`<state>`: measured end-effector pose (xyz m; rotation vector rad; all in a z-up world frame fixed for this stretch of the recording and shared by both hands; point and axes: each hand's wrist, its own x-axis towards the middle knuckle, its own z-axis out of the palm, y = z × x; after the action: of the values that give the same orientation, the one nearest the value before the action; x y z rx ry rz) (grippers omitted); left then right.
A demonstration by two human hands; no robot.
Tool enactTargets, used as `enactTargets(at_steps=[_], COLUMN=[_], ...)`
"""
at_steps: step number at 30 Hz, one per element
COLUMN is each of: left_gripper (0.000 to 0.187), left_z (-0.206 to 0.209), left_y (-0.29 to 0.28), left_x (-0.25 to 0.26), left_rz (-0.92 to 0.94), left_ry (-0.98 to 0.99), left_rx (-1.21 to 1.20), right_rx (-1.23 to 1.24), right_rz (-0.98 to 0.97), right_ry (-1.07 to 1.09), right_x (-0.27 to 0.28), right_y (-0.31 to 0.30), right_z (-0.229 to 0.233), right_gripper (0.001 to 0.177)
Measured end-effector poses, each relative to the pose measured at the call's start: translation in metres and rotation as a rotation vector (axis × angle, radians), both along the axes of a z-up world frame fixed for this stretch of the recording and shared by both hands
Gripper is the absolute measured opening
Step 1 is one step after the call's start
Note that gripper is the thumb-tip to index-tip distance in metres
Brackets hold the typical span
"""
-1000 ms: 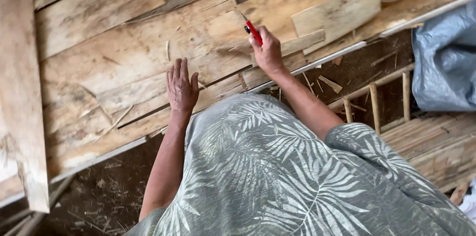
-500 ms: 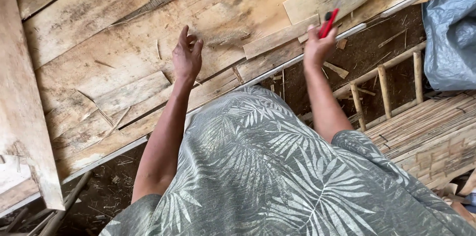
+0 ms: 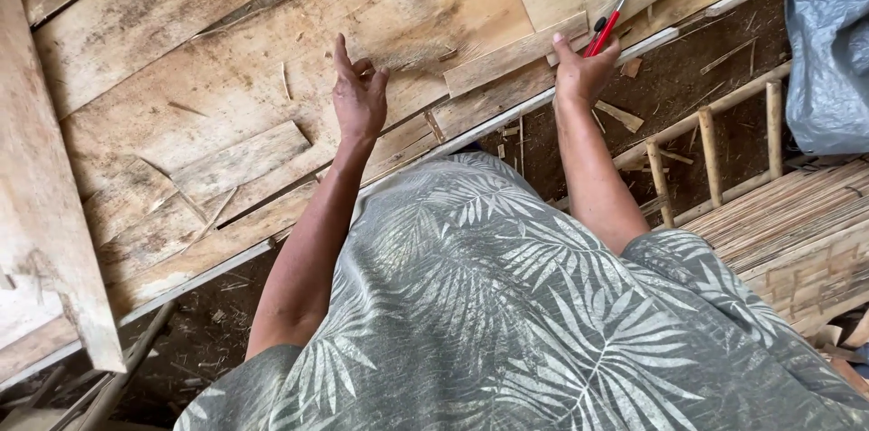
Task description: Trimming and fitting thin wood strips using a utility knife in a workshop environment.
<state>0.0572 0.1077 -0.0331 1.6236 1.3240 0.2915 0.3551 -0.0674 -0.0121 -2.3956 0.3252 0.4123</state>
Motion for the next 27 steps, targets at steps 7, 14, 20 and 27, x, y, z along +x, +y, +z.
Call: enactTargets(at_steps=[7,14,20,27], left_gripper=[0.048,0.061,0.057,0.041], left_z=[0.065,0.045,0.010,0.033], left_y=[0.002,-0.033,-0.055,-0.042], left_x=[0.041,0.142,0.159,0.143], left_rz=[-0.473,-1.072,-1.053,-0.753], left_ry=[0.188,0.342,0.252,0.004], left_rx=[0.558,0.210,0.436,0.272], right_rx=[0.242,0.254,0.304,0.883], right_rz=[-0.140,-0.177,-0.397,-0.333], right_ry=[0.009,0.024,0.127,0.122], right_x=[-0.005,-0.004,-0.006,-0.029], right_y=[0.006,0.011,0.012,-0.008], right_z=[0.001,0.005,0.016,0.052], right_gripper=[0.100,0.094,0.104,0.023])
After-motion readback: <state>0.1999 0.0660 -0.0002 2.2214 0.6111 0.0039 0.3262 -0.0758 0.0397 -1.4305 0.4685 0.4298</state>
